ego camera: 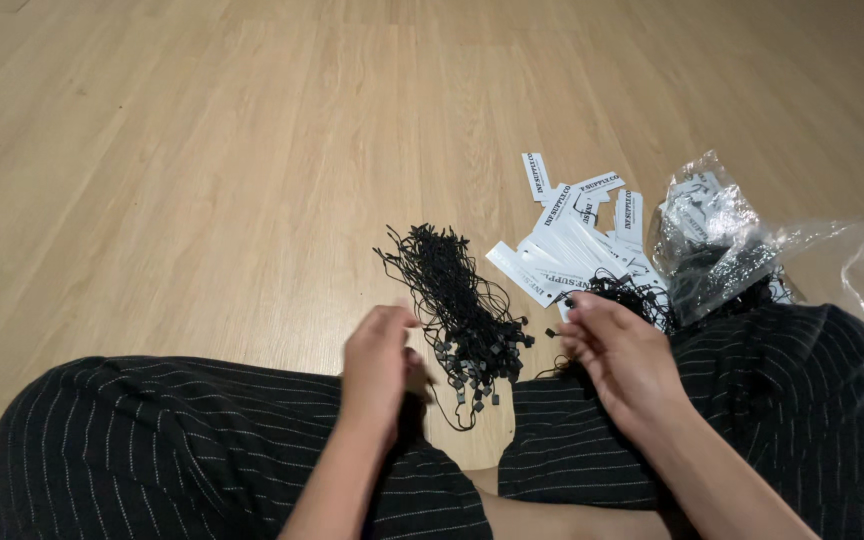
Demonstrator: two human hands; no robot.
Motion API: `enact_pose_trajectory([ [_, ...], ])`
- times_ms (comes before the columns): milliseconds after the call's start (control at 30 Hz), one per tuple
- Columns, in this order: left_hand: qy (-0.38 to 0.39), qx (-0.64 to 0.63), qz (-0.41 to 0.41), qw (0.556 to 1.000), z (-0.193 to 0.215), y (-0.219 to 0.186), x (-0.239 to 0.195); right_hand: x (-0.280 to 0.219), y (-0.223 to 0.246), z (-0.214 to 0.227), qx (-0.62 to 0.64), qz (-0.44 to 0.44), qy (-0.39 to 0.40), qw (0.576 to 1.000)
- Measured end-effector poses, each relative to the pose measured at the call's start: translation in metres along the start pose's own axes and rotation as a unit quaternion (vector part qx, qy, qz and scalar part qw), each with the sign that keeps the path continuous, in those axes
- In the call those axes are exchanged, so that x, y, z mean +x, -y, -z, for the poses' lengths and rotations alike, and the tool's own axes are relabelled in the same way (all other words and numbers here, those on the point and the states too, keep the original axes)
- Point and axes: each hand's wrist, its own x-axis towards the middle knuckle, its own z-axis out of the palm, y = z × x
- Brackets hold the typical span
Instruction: The person sits on the floor and attaches white rectangular tags to a bundle of black cords. They pick up a tag, thread the cord through a hole in the tag, and place the tagged item aside.
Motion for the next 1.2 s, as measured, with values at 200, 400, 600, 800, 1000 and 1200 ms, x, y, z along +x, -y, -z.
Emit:
enact_pose_trajectory([
  [200,0.223,0.247,-0.279,0.901,-0.027,0.037,0.006,-0.034,0.077,-0.036,-0.415,0.021,0.234,0.879],
  [400,0.269,0.211,-0.07,0.937,-0.041,0.019,-0.022,-0.039,0.111,-0.076,-0.33,0.038,0.07,0.941],
  [600,0.213,0.082,0.111,0.967,-0.051,0.041,-0.004,0.071,0.054,-0.107,-0.198,0.103,0.172,0.96],
  [800,0.285,0.149,0.248,0.914,-0.057,0.019,-0.009,0.111,0.017,-0.13,-0.355,0.183,0.155,0.904],
  [1000,0.286,0.579,0.155,0.747,-0.038,0.016,-0.018,0.064,0.027,-0.108,-0.44,0.179,0.133,0.87],
  [1200,0.271,0.809,0.127,0.505,-0.02,0.051,-0.008,0.0,0.021,-0.046,-0.444,0.131,0.029,0.886],
])
